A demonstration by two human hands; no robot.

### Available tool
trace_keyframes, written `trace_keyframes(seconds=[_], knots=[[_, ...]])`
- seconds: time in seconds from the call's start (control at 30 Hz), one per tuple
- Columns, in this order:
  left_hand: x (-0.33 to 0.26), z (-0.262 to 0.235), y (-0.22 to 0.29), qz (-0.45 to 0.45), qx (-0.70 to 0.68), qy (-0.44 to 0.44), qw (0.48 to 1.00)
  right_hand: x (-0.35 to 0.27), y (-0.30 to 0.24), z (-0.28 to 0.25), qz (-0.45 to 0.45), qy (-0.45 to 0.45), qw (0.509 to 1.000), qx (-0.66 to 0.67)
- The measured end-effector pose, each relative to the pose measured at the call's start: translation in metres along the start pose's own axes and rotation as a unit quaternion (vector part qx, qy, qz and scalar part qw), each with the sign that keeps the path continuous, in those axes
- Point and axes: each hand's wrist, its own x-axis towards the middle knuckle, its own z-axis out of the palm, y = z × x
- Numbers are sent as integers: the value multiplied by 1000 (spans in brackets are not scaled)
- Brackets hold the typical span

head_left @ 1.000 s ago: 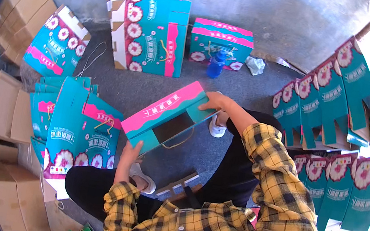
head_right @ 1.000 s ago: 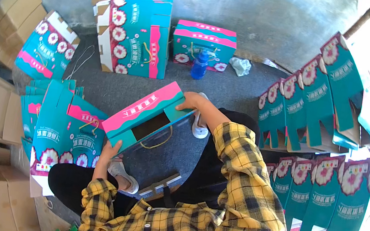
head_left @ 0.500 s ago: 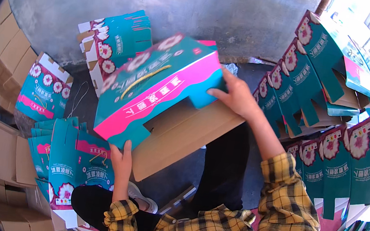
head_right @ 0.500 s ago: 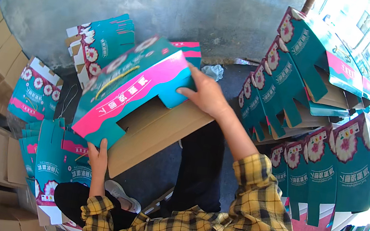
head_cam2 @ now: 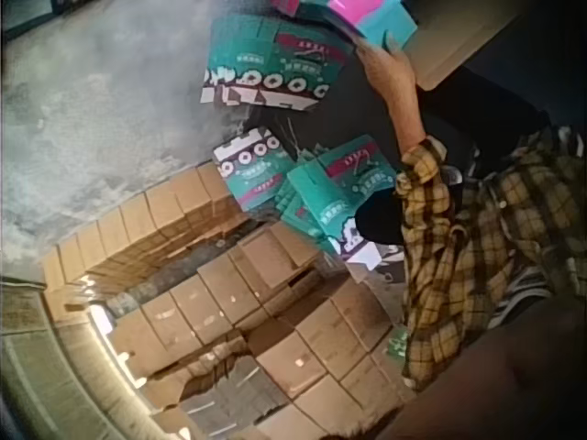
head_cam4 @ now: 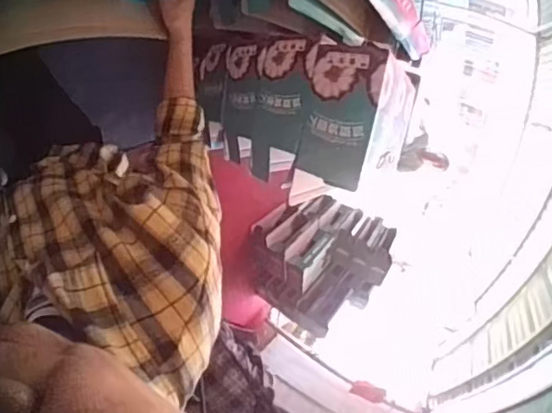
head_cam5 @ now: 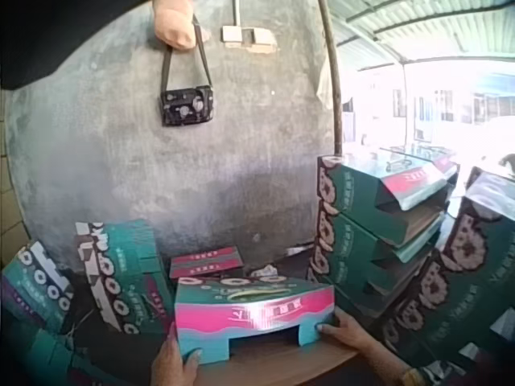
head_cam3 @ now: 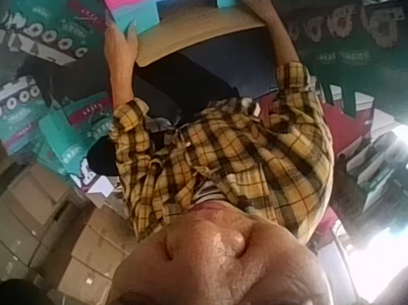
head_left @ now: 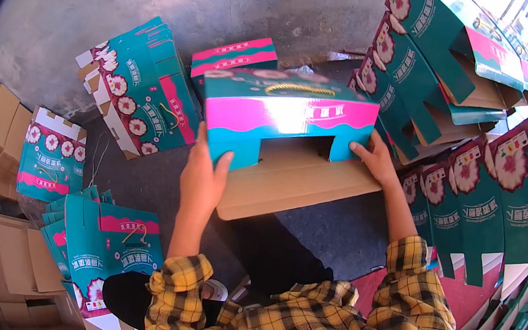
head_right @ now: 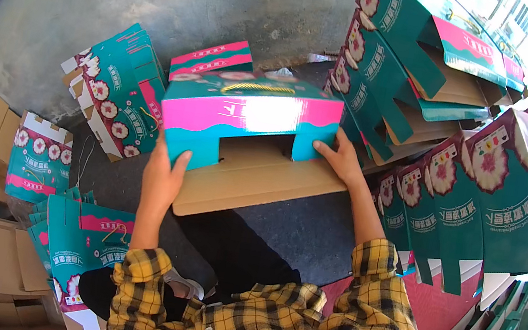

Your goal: Assembling and folding cardboard gift boxes from flat sheets.

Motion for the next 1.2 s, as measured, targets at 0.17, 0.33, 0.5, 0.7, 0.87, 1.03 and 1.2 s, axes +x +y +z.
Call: trace_keyframes(seconds=[0.17,0.33,0.5,0.7,0.87,1.03,1.2], knots=[[10,56,-8,-49,77,-140,986,-38,54,-3,206,-25,977,55],[10,106,-9,-25,65,-141,988,-36,106,-23,232,-3,970,67],[2,158,-49,-97,30,-230,968,-28,172,-43,80,53,991,-91],[-15,231,-123,-285,-39,-282,915,-48,198,5,117,23,978,-174],[-30,237,-114,-390,-102,-394,826,-68,250,6,159,85,944,-276],[-23,265,-106,-378,-114,-423,816,-93,316,-2,298,156,887,-316],[-28,273,-117,-327,-31,-454,828,-97,282,91,447,358,682,454]])
